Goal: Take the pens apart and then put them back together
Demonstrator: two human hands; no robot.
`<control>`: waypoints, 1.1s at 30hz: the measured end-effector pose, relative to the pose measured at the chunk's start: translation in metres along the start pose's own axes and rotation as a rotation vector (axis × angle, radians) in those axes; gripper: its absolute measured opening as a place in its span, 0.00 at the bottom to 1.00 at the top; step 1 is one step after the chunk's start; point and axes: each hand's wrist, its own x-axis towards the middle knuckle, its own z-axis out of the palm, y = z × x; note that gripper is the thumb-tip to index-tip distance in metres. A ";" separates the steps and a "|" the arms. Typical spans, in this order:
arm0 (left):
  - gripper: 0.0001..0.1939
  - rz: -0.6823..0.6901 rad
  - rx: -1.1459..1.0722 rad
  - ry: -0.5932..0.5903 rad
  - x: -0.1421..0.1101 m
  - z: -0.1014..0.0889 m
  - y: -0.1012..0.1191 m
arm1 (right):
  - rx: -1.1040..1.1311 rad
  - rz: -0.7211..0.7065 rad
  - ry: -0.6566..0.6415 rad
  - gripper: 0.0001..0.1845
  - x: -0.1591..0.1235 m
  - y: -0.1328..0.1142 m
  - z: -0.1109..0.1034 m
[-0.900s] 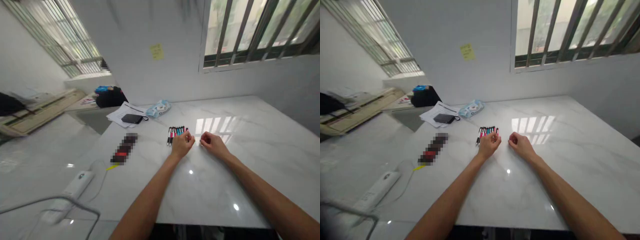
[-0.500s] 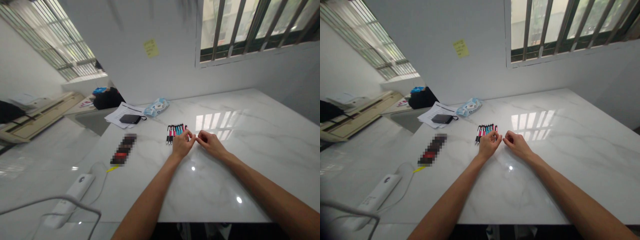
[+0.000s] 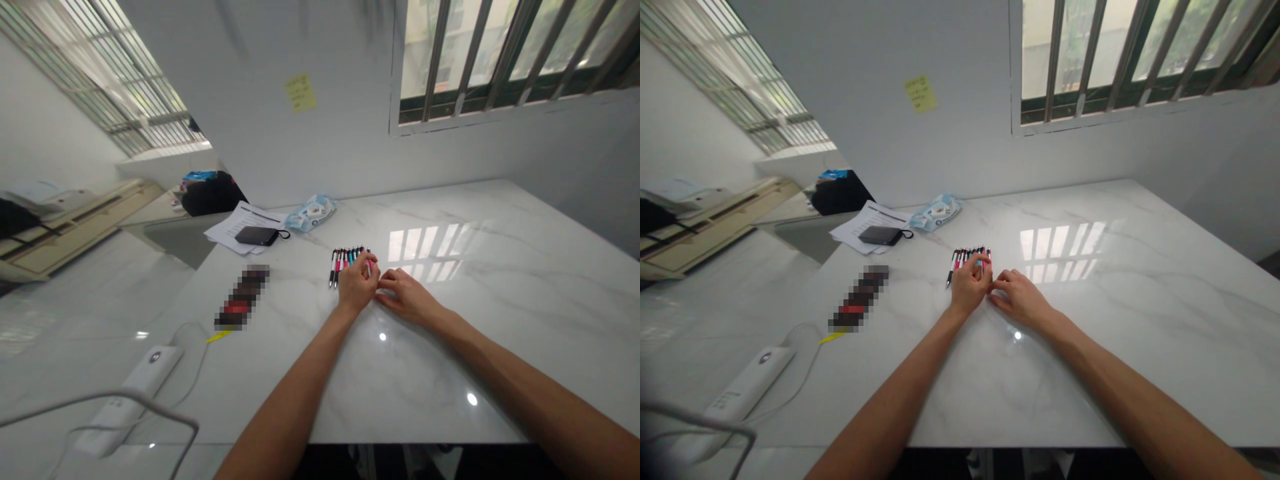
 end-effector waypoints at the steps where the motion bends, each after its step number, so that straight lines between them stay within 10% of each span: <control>1: 0.08 0.013 0.016 0.007 0.000 0.000 0.000 | -0.004 0.040 0.008 0.04 0.000 0.001 -0.001; 14: 0.12 0.262 0.187 0.003 0.007 0.001 -0.005 | -0.264 0.501 0.192 0.10 0.007 0.042 -0.022; 25: 0.24 0.321 0.434 -0.114 0.011 0.018 0.011 | -0.081 0.431 0.327 0.10 0.009 0.049 -0.024; 33: 0.24 0.283 0.438 -0.045 0.018 -0.001 0.003 | 0.226 0.422 0.467 0.27 0.015 0.041 -0.024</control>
